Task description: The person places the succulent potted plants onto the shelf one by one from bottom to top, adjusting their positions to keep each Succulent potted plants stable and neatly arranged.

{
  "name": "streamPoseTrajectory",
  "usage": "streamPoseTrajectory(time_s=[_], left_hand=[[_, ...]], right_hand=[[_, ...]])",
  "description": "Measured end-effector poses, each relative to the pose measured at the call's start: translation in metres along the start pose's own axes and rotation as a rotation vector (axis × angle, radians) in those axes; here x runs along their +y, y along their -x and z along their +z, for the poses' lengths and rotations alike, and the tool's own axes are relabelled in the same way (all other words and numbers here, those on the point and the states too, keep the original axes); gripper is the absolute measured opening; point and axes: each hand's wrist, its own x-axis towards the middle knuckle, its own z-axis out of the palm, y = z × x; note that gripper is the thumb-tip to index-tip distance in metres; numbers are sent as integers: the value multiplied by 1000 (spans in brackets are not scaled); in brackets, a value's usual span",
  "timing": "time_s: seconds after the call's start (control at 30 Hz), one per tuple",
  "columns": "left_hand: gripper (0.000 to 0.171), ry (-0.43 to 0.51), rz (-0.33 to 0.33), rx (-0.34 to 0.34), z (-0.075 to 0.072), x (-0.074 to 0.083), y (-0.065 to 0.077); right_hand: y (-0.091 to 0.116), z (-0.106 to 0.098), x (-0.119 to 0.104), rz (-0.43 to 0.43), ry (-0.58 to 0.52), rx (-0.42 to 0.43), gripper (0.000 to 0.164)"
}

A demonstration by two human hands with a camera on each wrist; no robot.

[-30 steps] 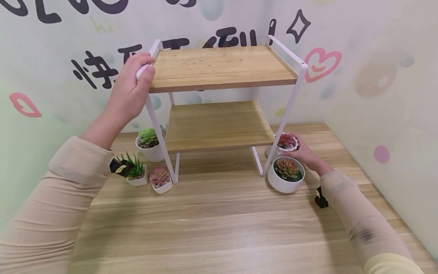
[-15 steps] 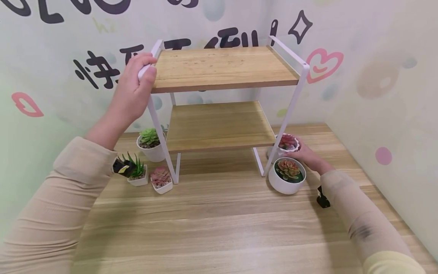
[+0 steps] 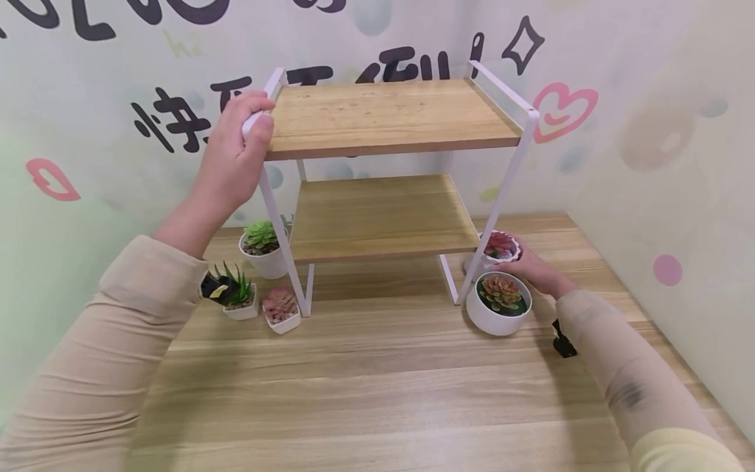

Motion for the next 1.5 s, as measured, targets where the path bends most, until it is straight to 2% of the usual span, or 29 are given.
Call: streamPoseTrajectory(time_s=[0.17,0.4,0.67,0.87,1.13,1.2,1.3,1.43,1.5], left_hand=[[48,12,-5,6,3,1,0],[47,26,22,28,7,2,-2],[47,24,41,46,7,-1,-2],[47,20,30,46,6,-1,-2],[47,19,33,60,5,-2,-1],[47,19,30,58,5,-2,-1],[47,20,24,54,4,-3,0],[48,23,20,52,5,-2,0],[48,26,21,56,5,-3,0]], right_hand=[[4,-1,0,32,27,21,74],[12,-3,2,-15,-53,58,66],[16,-10,-5,-17,-50,123,71],[19,-22,-11,-76,-84,124,58],[29,-32,-30,-39,20,124,68],[32,-32,-36,-50,1,124,67],[37,-33,-45,-85,64,170,65],[42,-35,-58,-169,-25,173,55],[45,-34,-66,-198,-114,130,55]])
